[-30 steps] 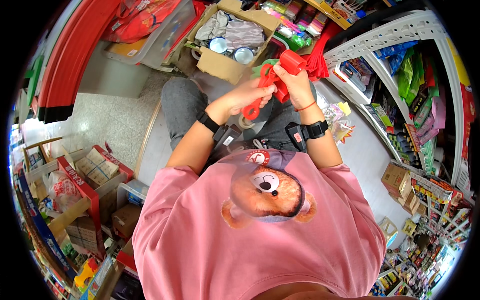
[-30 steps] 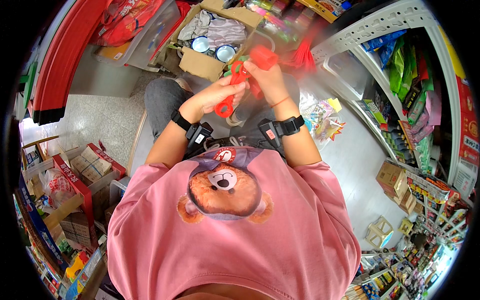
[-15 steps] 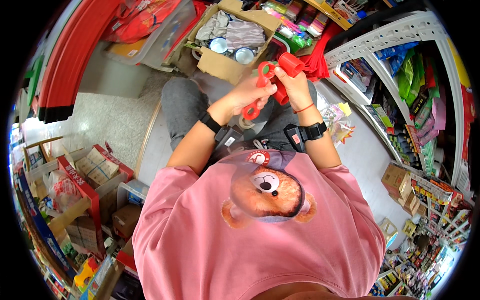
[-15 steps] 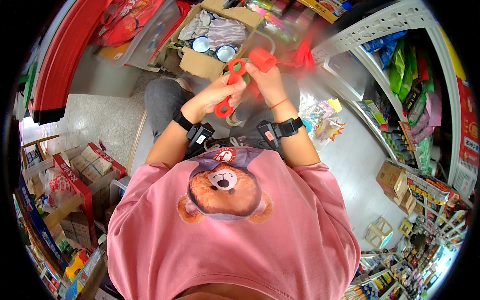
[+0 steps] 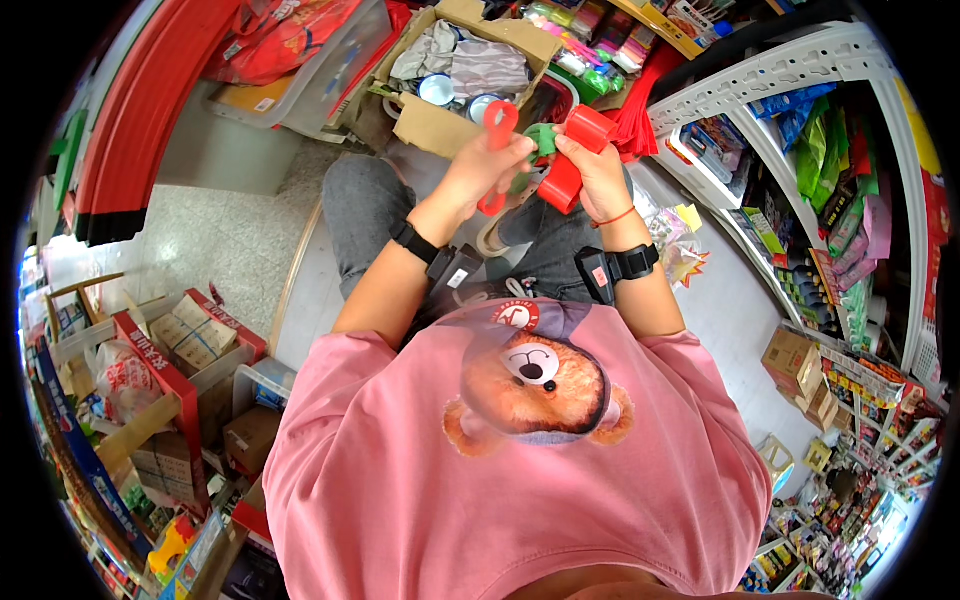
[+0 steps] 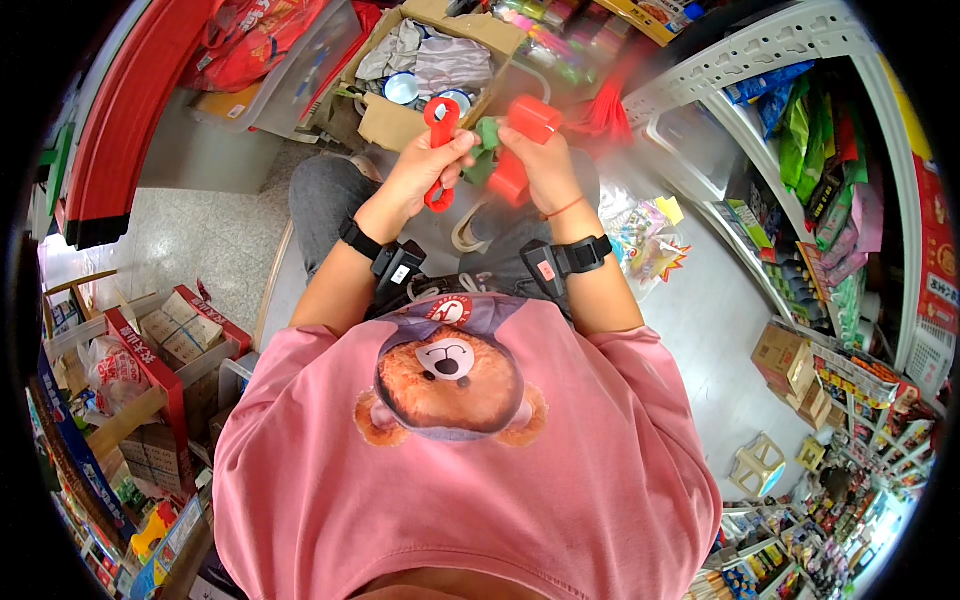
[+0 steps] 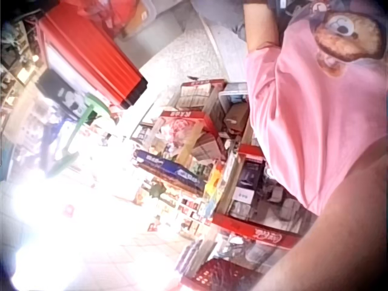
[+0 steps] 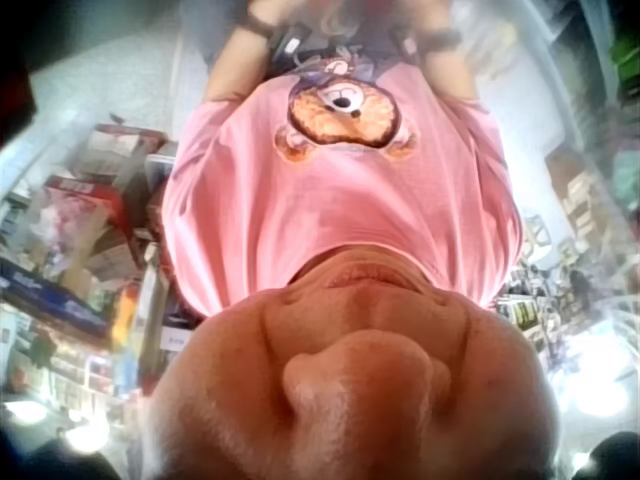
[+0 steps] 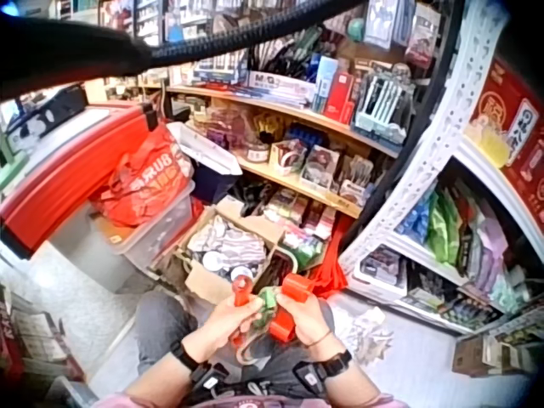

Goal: The person threads a roll of packing tape into a red tape dispenser and tests it by applying tape to a small plastic object and a box.

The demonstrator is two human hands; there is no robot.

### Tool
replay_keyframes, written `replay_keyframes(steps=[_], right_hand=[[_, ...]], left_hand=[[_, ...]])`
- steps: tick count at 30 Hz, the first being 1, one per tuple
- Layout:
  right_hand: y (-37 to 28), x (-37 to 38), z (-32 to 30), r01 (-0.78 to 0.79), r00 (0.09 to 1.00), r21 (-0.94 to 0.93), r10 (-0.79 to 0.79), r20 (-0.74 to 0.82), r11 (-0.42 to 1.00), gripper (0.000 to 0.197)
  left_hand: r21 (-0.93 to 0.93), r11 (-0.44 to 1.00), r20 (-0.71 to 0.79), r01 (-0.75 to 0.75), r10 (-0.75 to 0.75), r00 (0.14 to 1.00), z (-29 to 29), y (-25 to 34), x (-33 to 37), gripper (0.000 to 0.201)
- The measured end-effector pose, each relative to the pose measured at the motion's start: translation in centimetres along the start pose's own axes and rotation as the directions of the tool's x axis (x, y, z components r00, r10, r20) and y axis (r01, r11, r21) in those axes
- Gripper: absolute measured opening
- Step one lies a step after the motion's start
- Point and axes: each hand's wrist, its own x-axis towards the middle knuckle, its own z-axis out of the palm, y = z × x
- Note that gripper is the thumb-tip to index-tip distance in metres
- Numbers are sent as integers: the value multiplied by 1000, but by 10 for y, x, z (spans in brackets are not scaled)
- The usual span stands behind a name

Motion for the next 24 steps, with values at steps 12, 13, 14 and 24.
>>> replay_keyframes(steps=[12,13,14,24], right_hand=[[9,-1,12,-107,994,253,103,29,962,31],[8,-1,12,-112,994,258,105,40,960,31],[8,-1,11,-116,993,262,107,50,958,31],[6,1,14,-53,999,222,49,25,974,31]], left_hand=[[310,915,116,-260,235,965,-1,-26,15,30],[318,929,117,-188,159,980,1,-15,10,30],[325,938,117,-117,82,990,3,-8,7,30],[63,995,52,-74,71,996,5,-11,2,24]])
